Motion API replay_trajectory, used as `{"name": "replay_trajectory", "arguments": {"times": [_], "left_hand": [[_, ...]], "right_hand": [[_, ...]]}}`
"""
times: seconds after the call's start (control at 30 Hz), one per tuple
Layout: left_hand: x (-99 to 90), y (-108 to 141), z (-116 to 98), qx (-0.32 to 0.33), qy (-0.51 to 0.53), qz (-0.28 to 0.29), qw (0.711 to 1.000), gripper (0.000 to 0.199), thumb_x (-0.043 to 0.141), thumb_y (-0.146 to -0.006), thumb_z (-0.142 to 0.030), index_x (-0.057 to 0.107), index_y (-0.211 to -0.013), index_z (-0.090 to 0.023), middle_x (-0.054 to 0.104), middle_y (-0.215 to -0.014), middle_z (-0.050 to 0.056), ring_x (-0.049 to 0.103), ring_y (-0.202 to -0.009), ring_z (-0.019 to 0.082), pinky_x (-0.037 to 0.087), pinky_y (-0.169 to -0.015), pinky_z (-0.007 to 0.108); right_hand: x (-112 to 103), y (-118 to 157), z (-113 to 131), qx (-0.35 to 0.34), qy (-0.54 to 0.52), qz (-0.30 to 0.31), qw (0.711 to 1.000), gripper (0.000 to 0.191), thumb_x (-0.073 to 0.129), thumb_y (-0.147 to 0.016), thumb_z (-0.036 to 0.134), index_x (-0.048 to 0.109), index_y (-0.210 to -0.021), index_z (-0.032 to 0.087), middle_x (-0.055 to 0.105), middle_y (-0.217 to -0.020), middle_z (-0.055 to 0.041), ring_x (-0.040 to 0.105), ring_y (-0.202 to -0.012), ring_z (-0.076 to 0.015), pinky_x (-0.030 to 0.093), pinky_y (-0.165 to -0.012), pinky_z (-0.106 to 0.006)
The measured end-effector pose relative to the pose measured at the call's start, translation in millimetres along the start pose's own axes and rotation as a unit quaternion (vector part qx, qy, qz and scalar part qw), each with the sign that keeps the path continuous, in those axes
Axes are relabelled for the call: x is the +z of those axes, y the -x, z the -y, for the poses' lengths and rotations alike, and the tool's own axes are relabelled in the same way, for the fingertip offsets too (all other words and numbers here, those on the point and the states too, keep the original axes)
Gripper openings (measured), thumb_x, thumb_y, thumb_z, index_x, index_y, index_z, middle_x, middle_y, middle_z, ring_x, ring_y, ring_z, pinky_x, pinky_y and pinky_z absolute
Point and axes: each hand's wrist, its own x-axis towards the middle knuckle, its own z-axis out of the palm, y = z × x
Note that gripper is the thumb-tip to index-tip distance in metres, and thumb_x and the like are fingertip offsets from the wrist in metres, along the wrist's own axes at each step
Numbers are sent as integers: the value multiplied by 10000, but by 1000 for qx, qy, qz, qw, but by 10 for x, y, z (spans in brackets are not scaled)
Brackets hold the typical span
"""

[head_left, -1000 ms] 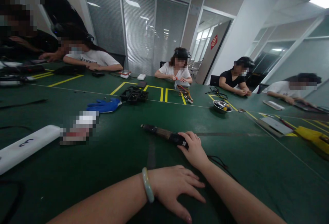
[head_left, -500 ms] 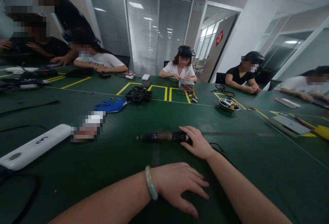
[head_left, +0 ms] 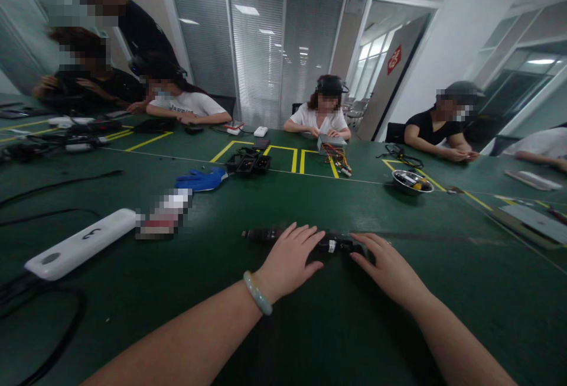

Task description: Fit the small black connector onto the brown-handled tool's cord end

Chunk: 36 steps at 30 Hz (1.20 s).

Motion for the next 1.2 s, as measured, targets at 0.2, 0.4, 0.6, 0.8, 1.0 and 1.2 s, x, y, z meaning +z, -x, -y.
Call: {"name": "replay_trajectory", "arguments": {"times": [0.2,0.4,0.6,0.8,1.0,1.2], "left_hand": [[-38,-46,-19,-22,12,15,1000,514,587,-880,-379,412,-1355,-289,512,-1329,32,467,-1211,231,352,-1046,457],[-10,-31,-38,-39,-11,15,999,475,520,-905,-201,395,-1354,-294,509,-1258,33,469,-1144,228,369,-1001,450],[-102,-13,3,-43,-14,51,998,433,459,-909,-176,421,-1329,-275,513,-1231,57,476,-1108,248,376,-967,468],[-281,23,70,-34,-4,105,994,417,448,-836,-93,494,-1219,-252,544,-1163,53,502,-1049,225,388,-941,422],[-330,15,-12,-27,-10,103,994,347,629,-795,-380,535,-1086,-217,556,-1105,57,514,-1003,235,433,-868,387],[-108,-76,-70,-2,-4,64,998,389,616,-841,-409,517,-1180,-247,555,-1130,39,528,-1021,215,438,-872,369]], "right_hand": [[-220,158,-309,130,82,45,987,521,530,-834,662,670,-1103,239,590,-1143,-107,542,-1063,-335,416,-932,-500],[-330,230,-363,146,-8,193,970,497,606,-812,553,575,-1233,291,643,-941,-50,622,-798,-246,474,-656,-316],[-434,284,-170,62,-116,253,958,755,707,-726,300,392,-1410,357,614,-1036,-4,612,-842,-194,464,-679,-246],[-424,217,-19,46,-169,215,961,187,596,-851,271,649,-1028,244,629,-865,2,594,-758,-161,418,-633,-238],[-289,162,249,53,-142,115,982,66,624,-862,267,659,-893,221,635,-867,8,573,-763,-147,387,-638,-247],[-162,99,105,158,-48,-86,982,85,591,-899,294,636,-895,222,631,-880,-5,564,-788,-180,361,-632,-275]]}}
